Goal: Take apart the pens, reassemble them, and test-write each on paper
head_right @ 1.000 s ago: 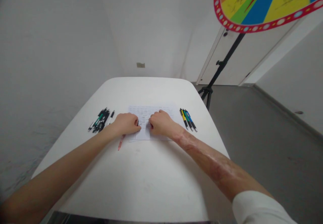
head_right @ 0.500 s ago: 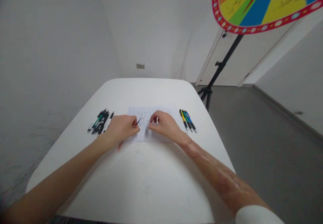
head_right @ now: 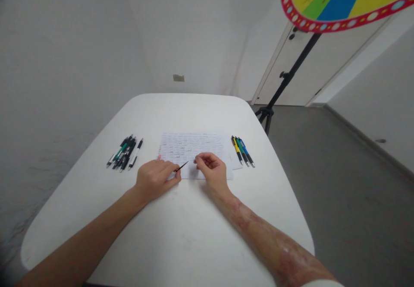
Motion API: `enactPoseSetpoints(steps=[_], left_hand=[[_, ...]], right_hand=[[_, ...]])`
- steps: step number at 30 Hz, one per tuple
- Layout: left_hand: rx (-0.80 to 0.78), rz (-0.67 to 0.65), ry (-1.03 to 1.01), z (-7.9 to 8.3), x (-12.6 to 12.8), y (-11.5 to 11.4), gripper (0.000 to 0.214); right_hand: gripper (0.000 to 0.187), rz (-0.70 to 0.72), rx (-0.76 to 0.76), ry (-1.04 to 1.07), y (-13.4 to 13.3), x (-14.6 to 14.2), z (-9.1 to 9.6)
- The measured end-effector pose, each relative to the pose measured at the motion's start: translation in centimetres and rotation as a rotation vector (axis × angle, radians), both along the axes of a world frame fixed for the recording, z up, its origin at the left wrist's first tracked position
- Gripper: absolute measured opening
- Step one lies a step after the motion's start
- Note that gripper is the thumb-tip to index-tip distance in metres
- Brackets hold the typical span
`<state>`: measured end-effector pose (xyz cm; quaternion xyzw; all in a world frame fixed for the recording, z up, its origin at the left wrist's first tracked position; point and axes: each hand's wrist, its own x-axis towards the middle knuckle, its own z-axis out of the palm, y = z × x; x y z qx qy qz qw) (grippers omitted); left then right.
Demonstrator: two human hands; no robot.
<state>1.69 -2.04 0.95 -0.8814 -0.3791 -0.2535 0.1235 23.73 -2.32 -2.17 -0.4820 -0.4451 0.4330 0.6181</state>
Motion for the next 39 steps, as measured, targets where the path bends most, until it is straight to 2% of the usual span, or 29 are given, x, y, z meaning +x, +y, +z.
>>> enactPoseSetpoints(steps=[4, 9, 17, 27, 31, 33, 35, 37, 39], left_hand=[[-0.018, 0.001, 0.009, -0.3, 0.1, 0.0, 0.019], [0.051, -0.034, -0.023, -0.5, 0.4, 0.0, 0.02], [-0.088, -0.013, -0.083, -0.3, 0.5, -0.1, 0.018], [-0.041, -0.038, -0.121, -0.5, 0.4, -0.2, 0.017], [-0.079, -0.033, -0.14, 0.2, -0.1, -0.1, 0.017], [-0.092, 0.031, -0.158, 0.8, -1.0, 0.4, 0.021], [-0.128, 0.205, -0.13, 1.3, -2.2, 1.0, 0.026], [-0.204, 0.362, -0.072, 1.8, -3.4, 1.6, 0.03], [-0.314, 0.432, 0.023, 2.2, -4.4, 2.1, 0.034]], right_hand=[[0.026, 0.035, -0.02, -0.027, -0.4, -0.1, 0.1], [0.023, 0.068, -0.015, -0.029, -0.5, -0.1, 0.7], [0.025, 0.146, 0.023, -0.077, -0.7, -0.7, 0.2], [0.021, 0.264, 0.066, -0.139, -1.2, -0.9, 1.0], [0.025, 0.236, 0.044, -0.116, -1.2, -0.8, 0.9], [0.025, 0.192, 0.025, -0.102, -1.1, -0.7, 0.8], [0.025, 0.153, 0.014, -0.08, -1.1, -0.7, 0.8], [0.027, 0.123, 0.015, -0.05, -1.1, -0.7, 0.9], [0.029, 0.105, 0.027, -0.03, -1.1, -0.7, 1.0]])
